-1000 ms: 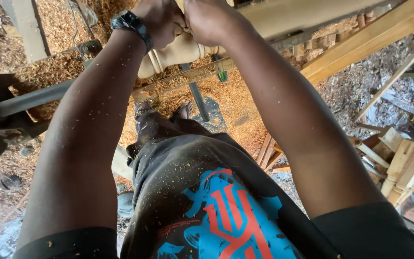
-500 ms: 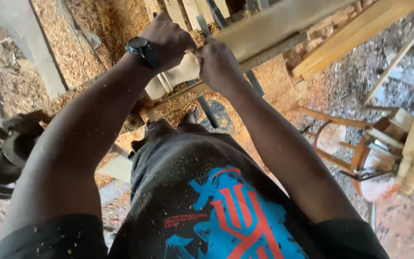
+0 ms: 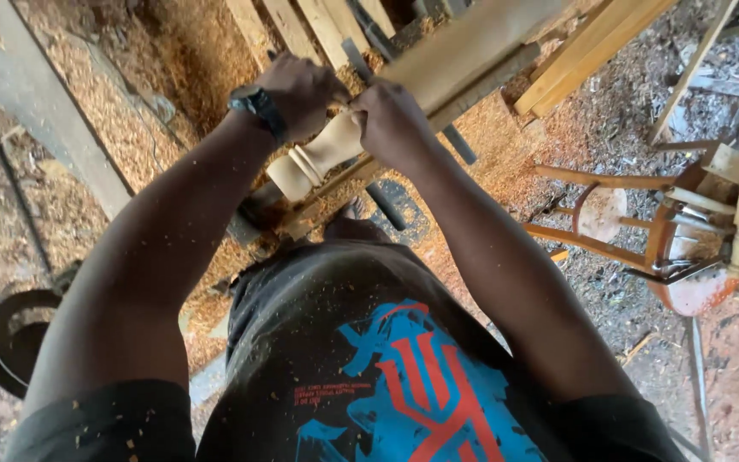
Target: Shaping a wooden furniture leg on a lathe using a chisel.
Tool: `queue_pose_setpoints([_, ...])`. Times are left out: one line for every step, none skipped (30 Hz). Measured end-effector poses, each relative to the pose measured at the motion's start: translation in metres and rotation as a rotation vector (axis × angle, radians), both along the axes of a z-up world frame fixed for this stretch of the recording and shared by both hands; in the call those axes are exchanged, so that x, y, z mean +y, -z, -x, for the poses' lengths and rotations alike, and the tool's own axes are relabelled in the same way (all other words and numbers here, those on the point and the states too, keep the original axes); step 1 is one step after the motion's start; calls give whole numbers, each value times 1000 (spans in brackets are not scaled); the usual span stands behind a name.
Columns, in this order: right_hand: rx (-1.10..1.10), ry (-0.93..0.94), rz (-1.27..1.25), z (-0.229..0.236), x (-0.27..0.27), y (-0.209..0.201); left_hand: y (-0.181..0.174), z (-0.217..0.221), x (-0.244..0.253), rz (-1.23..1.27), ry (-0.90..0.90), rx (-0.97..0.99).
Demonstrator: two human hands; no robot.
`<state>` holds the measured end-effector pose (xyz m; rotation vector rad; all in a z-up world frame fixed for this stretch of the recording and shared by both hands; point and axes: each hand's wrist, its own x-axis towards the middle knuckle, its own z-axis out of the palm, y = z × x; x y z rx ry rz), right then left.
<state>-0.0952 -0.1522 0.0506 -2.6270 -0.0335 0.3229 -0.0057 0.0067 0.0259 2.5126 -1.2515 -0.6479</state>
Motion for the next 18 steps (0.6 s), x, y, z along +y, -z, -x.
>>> queue_pose_setpoints([-4, 6, 2, -3, -1, 1, -7, 0, 0, 2, 6, -4])
queue_pose_setpoints([2, -8, 11, -5, -1, 3, -14, 0, 1, 32, -94, 136])
queue_pose_setpoints([16, -22, 16, -5, 0, 7, -19, 4, 3, 57, -194, 284])
queue_pose_setpoints([20, -16, 15, -6, 0, 10, -16, 4, 3, 55, -189, 288])
queue_pose_setpoints([6, -49, 15, -9, 0, 12, -14, 2, 2, 45, -206, 305])
queue_pose_setpoints([-8, -83, 14, -13, -1, 13, -12, 0, 2, 34, -224, 323])
queue_pose_setpoints([-12, -80, 19, -16, -3, 13, -14, -3, 3, 39, -221, 320])
queue_pose_setpoints([54, -74, 68, -20, -5, 13, -17, -6, 4, 12, -189, 335])
queue_pose_setpoints([123, -67, 115, -23, -7, 14, -19, -8, 6, -18, -156, 352])
queue_pose_setpoints([122, -62, 118, -19, -11, 7, -27, -11, 9, -15, -152, 350])
queue_pose_setpoints([-5, -14, 17, -16, -16, 1, -35, -14, 13, 140, -95, 349])
queue_pose_setpoints([-132, 33, -85, -14, -20, -4, -42, -19, 16, 296, -38, 345])
queue_pose_setpoints([-131, 40, -83, -8, -17, -10, -35, -22, 14, 295, -30, 348])
queue_pose_setpoints([-144, 90, -134, -2, -14, -16, -27, -25, 12, 352, 29, 241])
queue_pose_setpoints([-158, 145, -181, 6, -12, -22, -20, -28, 8, 411, 92, 136])
queue_pose_setpoints([-156, 156, -176, 13, -6, -14, -12, -26, 4, 414, 104, 141])
queue_pose_setpoints([-207, 184, -149, 19, 0, -6, -5, -25, 1, 226, 212, -31])
queue_pose_setpoints([-258, 210, -120, 24, 7, 2, 3, -23, -2, 38, 315, -203])
